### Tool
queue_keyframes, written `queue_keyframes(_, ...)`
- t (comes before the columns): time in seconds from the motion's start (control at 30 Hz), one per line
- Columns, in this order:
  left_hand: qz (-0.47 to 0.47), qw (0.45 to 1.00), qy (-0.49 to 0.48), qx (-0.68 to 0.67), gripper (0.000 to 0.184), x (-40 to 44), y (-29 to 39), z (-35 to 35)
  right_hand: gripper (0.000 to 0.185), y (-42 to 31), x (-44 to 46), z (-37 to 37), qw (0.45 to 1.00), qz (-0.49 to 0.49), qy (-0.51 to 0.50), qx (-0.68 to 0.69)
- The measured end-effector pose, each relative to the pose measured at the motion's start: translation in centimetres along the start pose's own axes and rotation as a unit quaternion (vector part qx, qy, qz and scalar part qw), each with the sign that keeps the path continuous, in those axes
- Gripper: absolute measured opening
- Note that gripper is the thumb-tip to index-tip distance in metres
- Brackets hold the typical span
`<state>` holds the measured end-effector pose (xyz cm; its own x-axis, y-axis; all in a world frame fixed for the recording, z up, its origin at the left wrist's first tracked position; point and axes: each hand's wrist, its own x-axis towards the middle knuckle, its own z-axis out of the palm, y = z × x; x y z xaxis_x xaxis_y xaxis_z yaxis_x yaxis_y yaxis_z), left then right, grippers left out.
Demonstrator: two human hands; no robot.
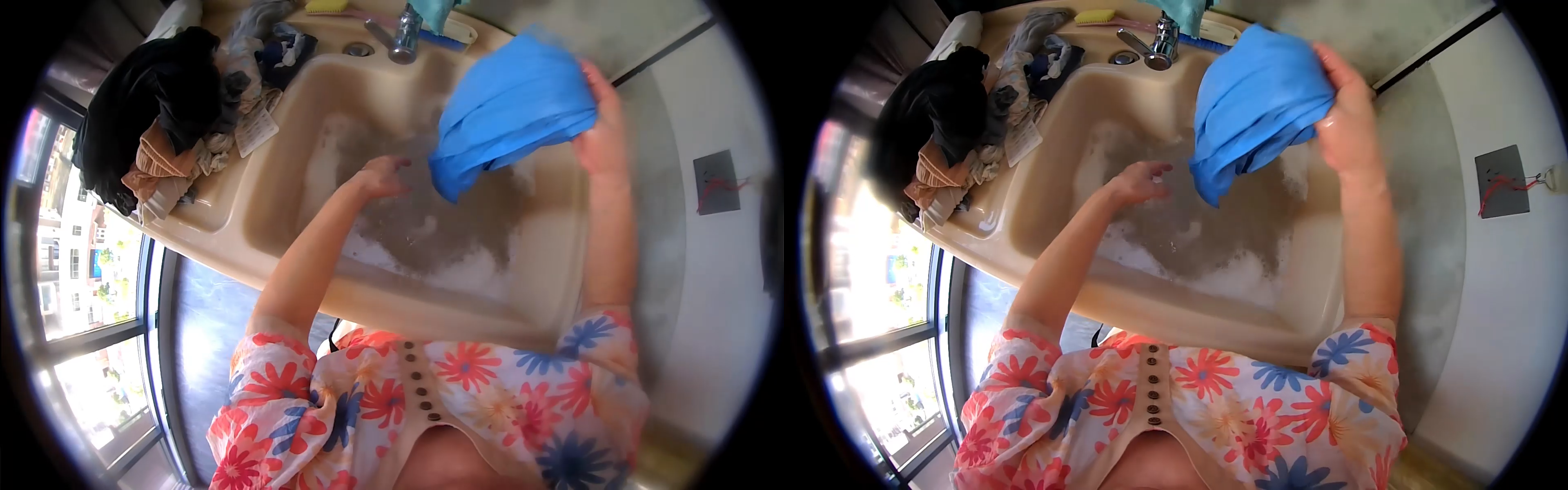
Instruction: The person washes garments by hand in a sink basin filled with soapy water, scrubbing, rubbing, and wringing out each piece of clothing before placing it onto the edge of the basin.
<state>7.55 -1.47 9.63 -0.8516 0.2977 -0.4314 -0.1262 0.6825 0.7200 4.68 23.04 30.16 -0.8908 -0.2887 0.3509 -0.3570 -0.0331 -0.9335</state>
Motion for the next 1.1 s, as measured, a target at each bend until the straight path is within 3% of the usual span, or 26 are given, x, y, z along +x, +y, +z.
queue_keyframes(0.13, -0.014, 0.991, 0.045, -0.122, 0.053, -0.5, -0.9, 0.0, 0.042, 9.9, -3.0, 2.3, 0.982, 0.059, -0.098, -0.153)
queue_keyframes(0.17, -0.014, 0.986, 0.053, -0.159, 0.051, -0.4, -1.5, 0.2, 0.045, 14.4, -4.2, 2.9, 0.975, 0.085, -0.152, -0.134)
queue_keyframes(0.27, -0.036, 0.971, 0.062, -0.226, 0.047, -0.2, -2.8, 0.5, 0.040, 28.3, -10.3, 4.7, 0.862, 0.003, -0.126, -0.491)
queue_keyframes(0.37, -0.052, 0.975, 0.069, -0.205, 0.042, -0.4, -2.4, 0.0, 0.038, 30.6, -13.6, 7.0, 0.748, 0.072, -0.146, -0.644)
queue_keyframes(0.47, -0.087, 0.967, 0.039, -0.238, 0.043, -0.6, -2.3, 0.1, 0.040, 28.9, -10.7, 5.4, 0.838, 0.234, -0.202, -0.449)
queue_keyframes(0.5, -0.099, 0.959, 0.027, -0.264, 0.044, -0.4, -2.2, -0.1, 0.041, 26.1, -8.8, 4.8, 0.913, 0.299, -0.121, -0.249)
queue_keyframes(0.53, -0.104, 0.943, 0.020, -0.316, 0.049, -0.5, -2.1, -0.1, 0.042, 21.2, -6.3, 5.0, 0.919, 0.331, -0.044, -0.208)
queue_keyframes(0.57, -0.110, 0.924, 0.010, -0.367, 0.055, -0.7, -2.0, 0.1, 0.040, 17.8, -4.7, 4.9, 0.946, 0.297, 0.042, -0.119)
queue_keyframes(0.6, -0.115, 0.903, -0.001, -0.414, 0.060, -0.7, -1.8, 0.2, 0.040, 17.8, -2.9, 2.7, 0.967, 0.251, 0.002, -0.051)
queue_keyframes(0.7, -0.203, 0.823, -0.056, -0.528, 0.075, 0.2, -1.2, 1.0, 0.029, 8.4, -0.1, 2.6, 0.987, 0.123, -0.037, 0.092)
queue_keyframes(0.8, -0.247, 0.703, -0.097, -0.660, 0.082, -1.9, 3.3, 0.4, 0.029, 1.7, -0.3, 3.9, 0.989, 0.063, -0.105, 0.087)
queue_keyframes(0.87, -0.151, 0.657, -0.181, -0.716, 0.085, -2.0, 3.7, 1.3, 0.029, -1.2, -2.6, 6.2, 0.990, 0.047, -0.127, 0.027)
queue_keyframes(0.93, 0.003, 0.596, -0.212, -0.775, 0.091, -0.3, 3.2, 3.2, 0.028, -2.9, -5.1, 8.2, 0.928, 0.230, -0.170, 0.238)
queue_keyframes(0.97, 0.105, 0.545, -0.205, -0.806, 0.096, 0.9, 2.7, 4.5, 0.028, -2.3, -6.3, 8.9, 0.958, 0.079, -0.253, 0.107)
queue_keyframes(1.0, 0.079, 0.545, -0.162, -0.819, 0.099, -0.5, 3.7, 4.1, 0.028, -1.3, -7.6, 9.5, 0.942, -0.076, -0.325, -0.029)
queue_keyframes(1.03, 0.061, 0.479, -0.196, -0.853, 0.090, -0.7, 3.8, 4.4, 0.028, -0.9, -9.1, 10.3, 0.931, -0.042, -0.362, -0.019)
queue_keyframes(1.1, 0.123, 0.438, -0.269, -0.849, 0.066, 0.4, 2.5, 4.5, 0.027, -0.2, -11.3, 10.7, 0.920, 0.015, -0.391, 0.001)
